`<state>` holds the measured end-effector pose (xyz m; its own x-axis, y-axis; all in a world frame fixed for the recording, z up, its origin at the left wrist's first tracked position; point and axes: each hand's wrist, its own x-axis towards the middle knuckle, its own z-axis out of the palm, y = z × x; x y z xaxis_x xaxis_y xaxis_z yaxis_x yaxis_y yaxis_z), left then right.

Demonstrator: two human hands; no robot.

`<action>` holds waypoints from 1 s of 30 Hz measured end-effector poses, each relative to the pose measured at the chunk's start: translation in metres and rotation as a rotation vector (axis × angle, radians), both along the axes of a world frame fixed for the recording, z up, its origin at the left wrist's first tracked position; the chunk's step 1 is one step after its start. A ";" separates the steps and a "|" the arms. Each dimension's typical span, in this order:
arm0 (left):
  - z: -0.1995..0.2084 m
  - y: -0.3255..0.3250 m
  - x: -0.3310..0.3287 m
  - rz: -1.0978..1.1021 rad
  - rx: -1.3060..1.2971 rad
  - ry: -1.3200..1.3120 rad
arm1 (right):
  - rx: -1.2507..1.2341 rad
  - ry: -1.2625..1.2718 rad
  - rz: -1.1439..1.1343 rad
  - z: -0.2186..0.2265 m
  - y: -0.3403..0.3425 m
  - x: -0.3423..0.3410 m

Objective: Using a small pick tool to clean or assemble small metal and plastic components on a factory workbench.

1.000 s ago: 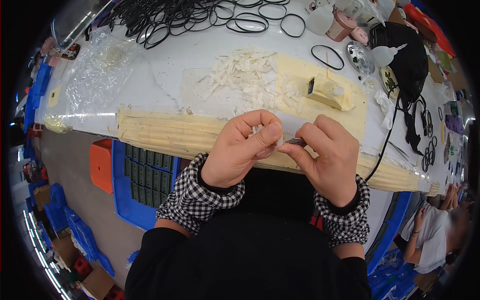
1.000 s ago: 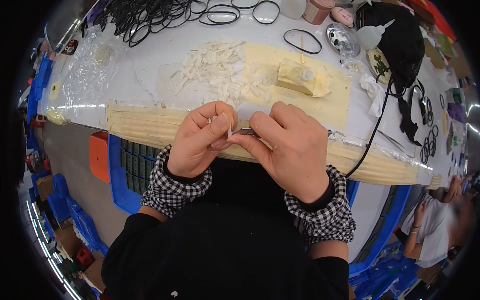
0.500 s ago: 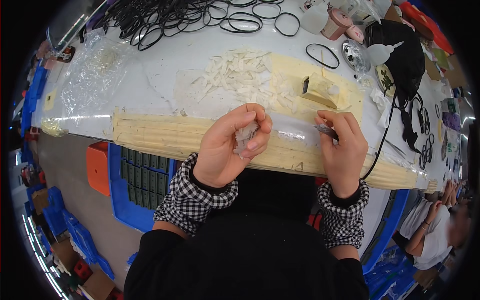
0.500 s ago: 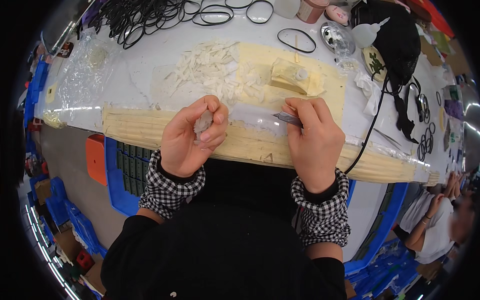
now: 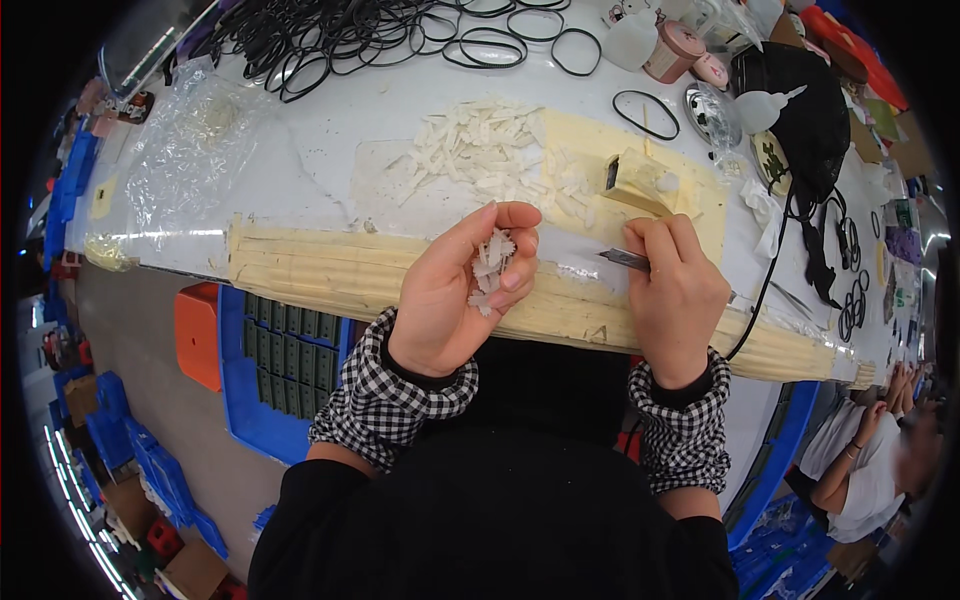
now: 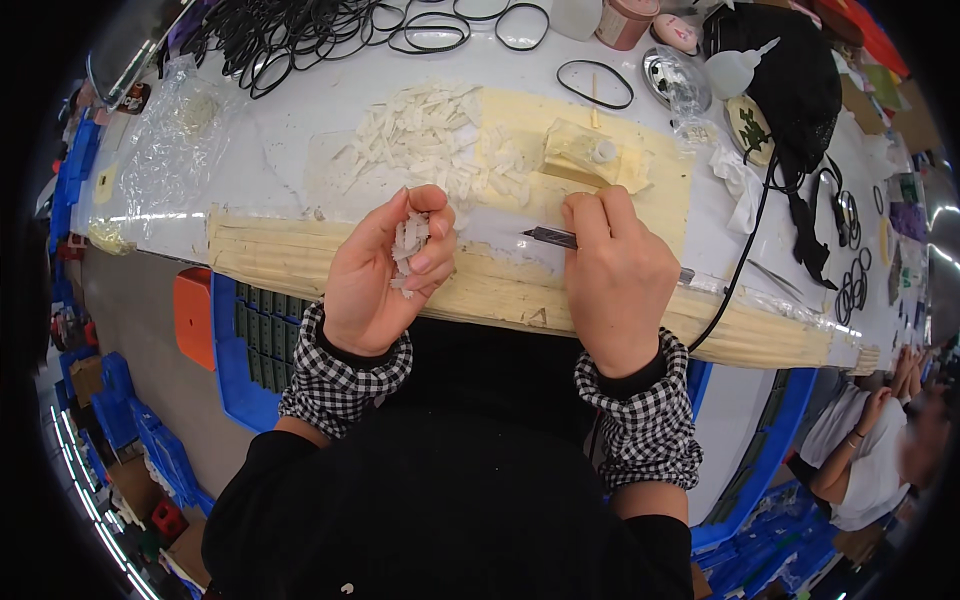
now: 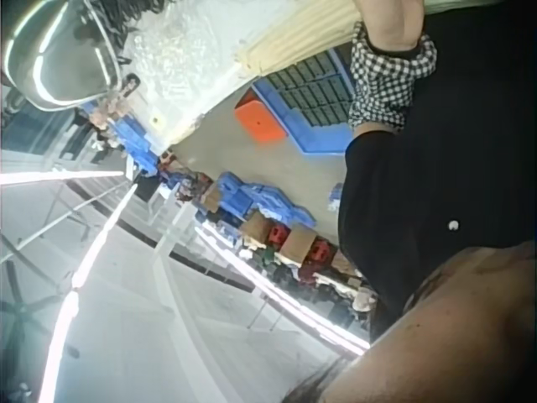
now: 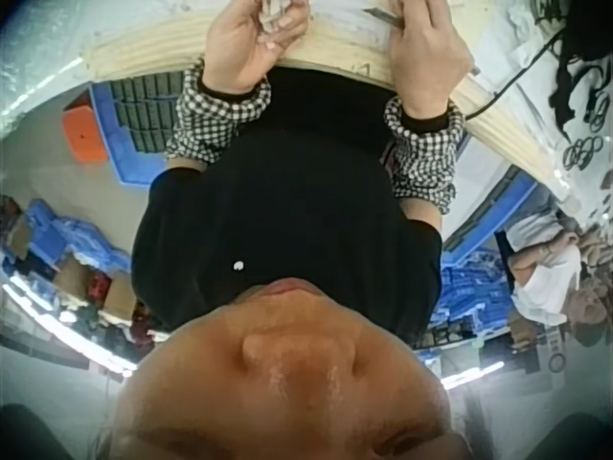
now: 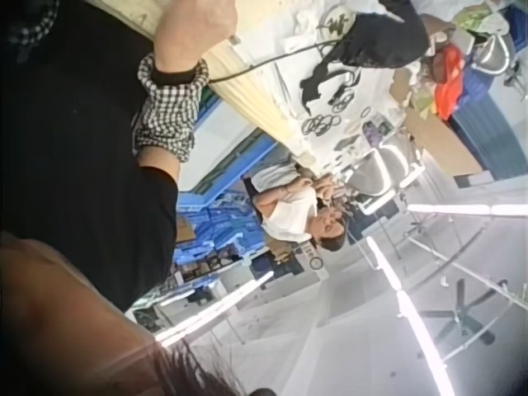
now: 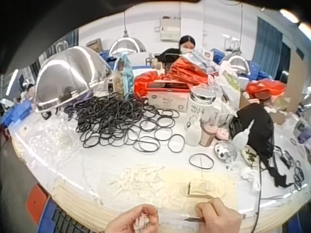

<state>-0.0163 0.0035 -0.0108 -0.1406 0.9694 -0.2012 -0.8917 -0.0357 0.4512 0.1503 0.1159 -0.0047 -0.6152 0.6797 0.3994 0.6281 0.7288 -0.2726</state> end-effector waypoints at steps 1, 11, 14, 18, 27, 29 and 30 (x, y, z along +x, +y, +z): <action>0.000 0.000 0.000 -0.004 0.006 0.000 | -0.012 0.006 -0.004 0.000 0.000 -0.001; 0.006 0.002 0.005 0.002 -0.077 0.189 | -0.480 0.398 0.200 0.014 -0.004 -0.002; 0.011 0.001 0.012 -0.036 -0.123 0.259 | -0.665 0.459 0.246 0.024 -0.011 -0.009; 0.009 0.002 0.019 -0.014 -0.127 0.269 | -0.732 0.508 0.307 0.020 -0.016 -0.018; 0.011 0.001 0.018 0.117 -0.158 0.412 | -0.682 0.479 0.342 0.028 -0.021 -0.021; 0.012 0.002 0.018 0.107 -0.158 0.391 | -0.606 0.478 0.334 0.026 -0.023 -0.021; 0.012 0.003 0.018 0.102 -0.152 0.361 | -0.556 0.493 0.325 0.020 -0.024 -0.021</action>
<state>0.0020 0.0064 0.0009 -0.3225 0.9099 -0.2610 -0.6703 -0.0248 0.7417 0.1294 0.0917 0.0154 -0.6576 0.6761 0.3324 0.1211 0.5304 -0.8391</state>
